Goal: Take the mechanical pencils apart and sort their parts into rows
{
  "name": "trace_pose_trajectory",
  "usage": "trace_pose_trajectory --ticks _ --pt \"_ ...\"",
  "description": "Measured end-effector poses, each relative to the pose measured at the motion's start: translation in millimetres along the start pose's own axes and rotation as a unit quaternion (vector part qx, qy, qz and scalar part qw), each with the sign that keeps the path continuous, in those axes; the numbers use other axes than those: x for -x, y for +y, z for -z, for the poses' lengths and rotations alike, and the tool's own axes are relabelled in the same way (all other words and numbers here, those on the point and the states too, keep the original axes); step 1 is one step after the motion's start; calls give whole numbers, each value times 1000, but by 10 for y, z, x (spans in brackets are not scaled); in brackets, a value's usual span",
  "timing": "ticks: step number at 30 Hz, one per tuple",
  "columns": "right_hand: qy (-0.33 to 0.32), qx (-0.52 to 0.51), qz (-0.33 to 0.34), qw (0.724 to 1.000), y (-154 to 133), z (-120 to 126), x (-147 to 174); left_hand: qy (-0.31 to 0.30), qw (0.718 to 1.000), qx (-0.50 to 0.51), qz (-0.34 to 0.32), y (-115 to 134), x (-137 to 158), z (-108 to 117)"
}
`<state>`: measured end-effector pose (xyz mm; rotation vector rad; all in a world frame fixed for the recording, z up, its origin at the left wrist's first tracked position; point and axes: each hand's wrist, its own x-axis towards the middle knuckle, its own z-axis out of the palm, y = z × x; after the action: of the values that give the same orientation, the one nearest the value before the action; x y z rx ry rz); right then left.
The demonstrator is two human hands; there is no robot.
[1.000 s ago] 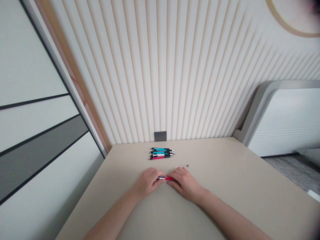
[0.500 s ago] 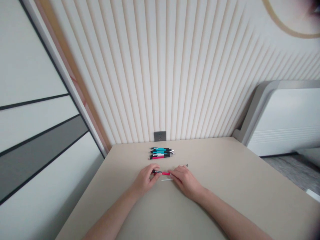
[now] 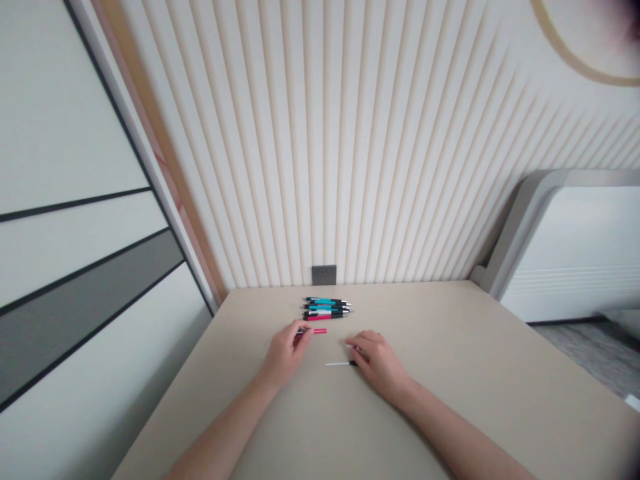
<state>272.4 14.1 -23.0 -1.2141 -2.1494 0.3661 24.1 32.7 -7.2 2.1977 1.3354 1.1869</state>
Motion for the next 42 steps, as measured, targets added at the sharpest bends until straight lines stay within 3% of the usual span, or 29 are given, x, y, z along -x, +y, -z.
trace_pose_trajectory --ticks 3,9,15,21,25,32,37,42 --pt "-7 3 -15 1000 0 -2 3 11 999 19 38 -3 -20 15" --pt "-25 -9 -42 999 2 0 6 31 998 46 16 -15 -59 24" --pt "-1 -19 -21 1000 4 -5 4 68 990 103 74 -54 -42 -5" --pt "-15 -11 -33 999 9 -24 11 99 979 163 78 -122 -51 -13" --pt "-26 -10 -42 999 3 -14 10 85 992 85 43 -103 -46 32" --pt "-12 45 -25 999 -168 2 18 -48 996 -68 -44 -85 5 86" --pt "-75 115 16 990 -502 -118 -122 -69 990 -124 -19 -198 -1 26" --pt "-119 166 -7 979 -679 -305 -404 -90 981 -174 -8 -222 -35 9"
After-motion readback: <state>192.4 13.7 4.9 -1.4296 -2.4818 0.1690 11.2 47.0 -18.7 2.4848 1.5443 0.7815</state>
